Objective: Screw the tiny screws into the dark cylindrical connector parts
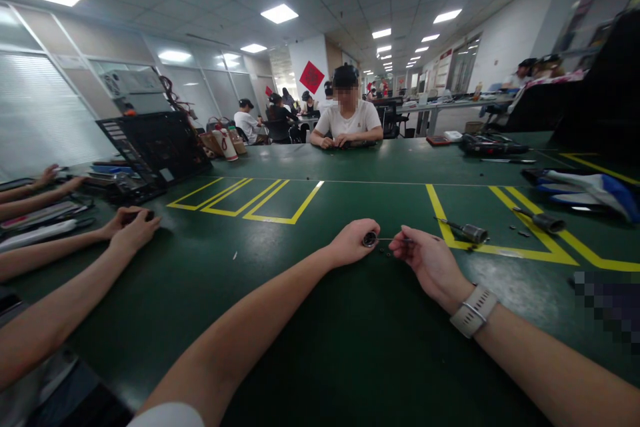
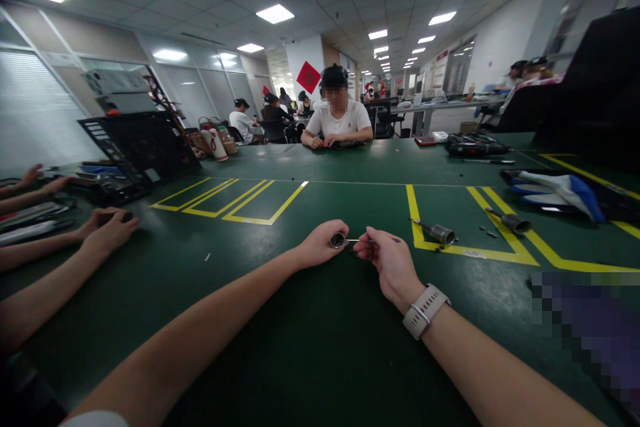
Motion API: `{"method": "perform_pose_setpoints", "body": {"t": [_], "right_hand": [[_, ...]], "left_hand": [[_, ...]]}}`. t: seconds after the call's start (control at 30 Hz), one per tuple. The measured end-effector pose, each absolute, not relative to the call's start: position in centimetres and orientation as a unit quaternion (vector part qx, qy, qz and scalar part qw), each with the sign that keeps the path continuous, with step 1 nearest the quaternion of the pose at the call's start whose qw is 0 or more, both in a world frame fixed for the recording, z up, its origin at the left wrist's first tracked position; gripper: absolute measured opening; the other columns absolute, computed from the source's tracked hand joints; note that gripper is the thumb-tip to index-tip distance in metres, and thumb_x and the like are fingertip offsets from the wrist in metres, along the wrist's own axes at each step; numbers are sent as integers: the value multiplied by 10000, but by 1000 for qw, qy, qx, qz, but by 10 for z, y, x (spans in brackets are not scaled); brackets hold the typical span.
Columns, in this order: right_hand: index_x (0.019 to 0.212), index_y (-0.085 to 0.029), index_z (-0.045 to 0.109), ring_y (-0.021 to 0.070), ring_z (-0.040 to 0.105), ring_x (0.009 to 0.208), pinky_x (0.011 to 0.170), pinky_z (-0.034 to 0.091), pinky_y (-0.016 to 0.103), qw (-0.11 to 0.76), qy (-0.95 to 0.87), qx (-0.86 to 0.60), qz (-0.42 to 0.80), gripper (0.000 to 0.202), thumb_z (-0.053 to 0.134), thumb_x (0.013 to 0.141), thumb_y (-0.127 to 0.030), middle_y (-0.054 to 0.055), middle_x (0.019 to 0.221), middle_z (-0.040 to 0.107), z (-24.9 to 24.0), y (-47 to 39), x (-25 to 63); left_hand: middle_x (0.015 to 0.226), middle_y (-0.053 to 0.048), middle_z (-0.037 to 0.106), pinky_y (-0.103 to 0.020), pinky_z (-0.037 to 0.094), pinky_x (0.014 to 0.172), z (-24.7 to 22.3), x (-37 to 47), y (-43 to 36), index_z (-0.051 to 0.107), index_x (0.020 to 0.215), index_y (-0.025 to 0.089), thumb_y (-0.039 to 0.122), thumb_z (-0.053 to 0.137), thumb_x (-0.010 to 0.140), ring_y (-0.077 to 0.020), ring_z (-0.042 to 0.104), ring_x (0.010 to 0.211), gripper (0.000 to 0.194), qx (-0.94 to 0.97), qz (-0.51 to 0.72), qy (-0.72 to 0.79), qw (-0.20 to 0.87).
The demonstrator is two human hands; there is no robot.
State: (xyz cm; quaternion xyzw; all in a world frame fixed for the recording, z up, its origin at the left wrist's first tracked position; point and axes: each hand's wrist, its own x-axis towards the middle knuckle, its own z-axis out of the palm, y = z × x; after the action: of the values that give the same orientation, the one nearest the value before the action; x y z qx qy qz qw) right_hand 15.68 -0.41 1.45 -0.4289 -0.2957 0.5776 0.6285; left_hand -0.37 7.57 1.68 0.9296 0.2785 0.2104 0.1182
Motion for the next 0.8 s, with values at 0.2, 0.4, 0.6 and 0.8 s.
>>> {"method": "perform_pose_setpoints", "body": {"t": [0.2,0.4,0.6,0.8], "right_hand": [[600,-169,643,135,568,570,559,444,258,639,-296,-426,568,190,667,708,-323,27,584,635,17,-7,154],[585,-149,649,136,558,547,541,430,258,640,-313,-429,555,206,696,658,-335,32,571,635,18,-10,151],[522,-164,593,107,503,472,470,375,230,675,-291,-438,518,203,664,621,-326,-12,483,580,17,-9,149],[497,-181,541,87,449,424,434,327,220,704,-270,-459,470,203,624,637,-302,-53,435,514,15,-9,151]], "left_hand": [[789,-13,540,-244,403,687,18,-3,73,490,786,165,167,497,782,-130,504,732,8,932,212,273,106],[787,-20,558,-268,390,713,20,0,69,502,799,167,135,478,778,-146,511,746,45,947,172,270,33],[824,-27,577,-278,402,730,19,0,69,506,838,170,127,504,755,-157,527,782,93,939,165,302,20],[822,-16,579,-277,417,743,16,0,70,505,856,172,166,516,791,-146,531,779,66,927,179,328,35]]}}
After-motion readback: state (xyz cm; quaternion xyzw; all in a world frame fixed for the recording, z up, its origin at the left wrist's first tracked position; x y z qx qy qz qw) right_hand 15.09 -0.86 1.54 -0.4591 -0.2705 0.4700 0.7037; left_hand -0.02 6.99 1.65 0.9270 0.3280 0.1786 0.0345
